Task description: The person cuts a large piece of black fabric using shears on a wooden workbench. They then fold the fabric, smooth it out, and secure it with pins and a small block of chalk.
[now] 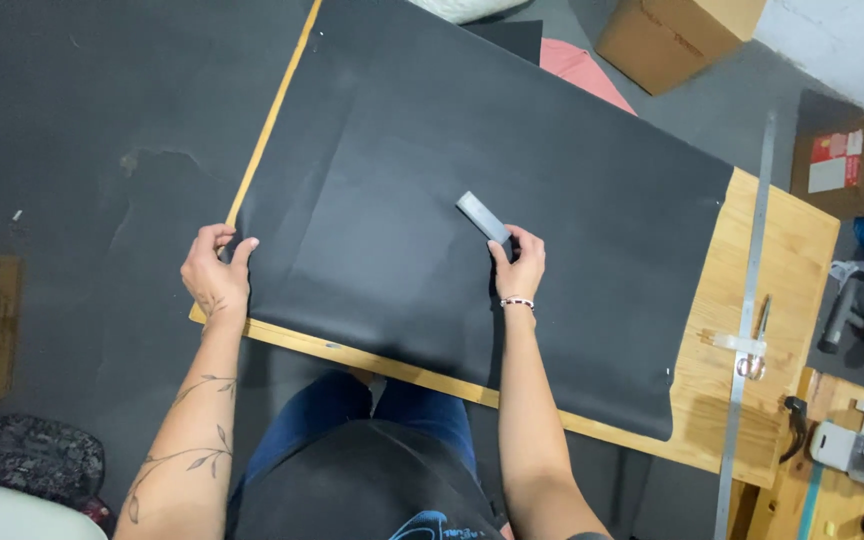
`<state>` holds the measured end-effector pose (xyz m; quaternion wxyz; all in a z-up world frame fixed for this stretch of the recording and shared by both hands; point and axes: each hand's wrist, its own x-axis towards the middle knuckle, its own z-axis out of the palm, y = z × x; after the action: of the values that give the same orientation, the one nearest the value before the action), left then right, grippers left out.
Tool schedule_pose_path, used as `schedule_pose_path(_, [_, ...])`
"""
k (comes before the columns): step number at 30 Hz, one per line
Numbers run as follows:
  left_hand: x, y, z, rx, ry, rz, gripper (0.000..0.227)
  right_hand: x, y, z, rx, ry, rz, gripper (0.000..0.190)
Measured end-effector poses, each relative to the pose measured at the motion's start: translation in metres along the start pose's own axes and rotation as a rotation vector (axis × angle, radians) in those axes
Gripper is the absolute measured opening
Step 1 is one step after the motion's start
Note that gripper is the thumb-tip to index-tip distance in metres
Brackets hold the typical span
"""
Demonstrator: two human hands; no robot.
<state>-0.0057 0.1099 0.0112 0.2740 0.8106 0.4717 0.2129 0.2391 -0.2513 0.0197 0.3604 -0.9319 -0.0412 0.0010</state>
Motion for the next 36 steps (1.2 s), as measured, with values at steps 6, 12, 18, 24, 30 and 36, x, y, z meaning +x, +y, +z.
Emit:
schedule_pose_path(6, [-0.004, 0.002, -0.002, 0.009, 0.008, 0.035, 0.037, -0.008, 0.056, -0.014, -0.179, 0.115, 0.121, 0.04])
schedule_pose_path(12, [0.0, -0.019, 0.013, 0.132, -0.052, 0.021, 0.018, 0.002, 0.037, 0.003, 0.002, 0.028, 0.175, 0.065])
schedule_pose_path(18, [0.004, -0.027, 0.015, 0.176, -0.041, 0.062, 0.019, 0.0, 0.066, -0.022, 0.122, -0.003, 0.246, 0.041])
schedule_pose_path(24, [0.008, -0.035, 0.018, 0.19, -0.04, 0.051, 0.022, 0.016, 0.044, -0.028, -0.292, -0.132, 0.07, 0.018])
schedule_pose_path(30, [0.002, -0.005, 0.006, 0.205, -0.071, -0.101, 0.02, 0.011, 0.075, -0.02, -0.498, -0.071, 0.141, 0.012])
schedule_pose_path(36, [0.001, -0.007, 0.01, 0.181, -0.082, -0.169, 0.022, -0.05, -0.099, 0.007, 0.087, 0.24, -0.395, 0.008])
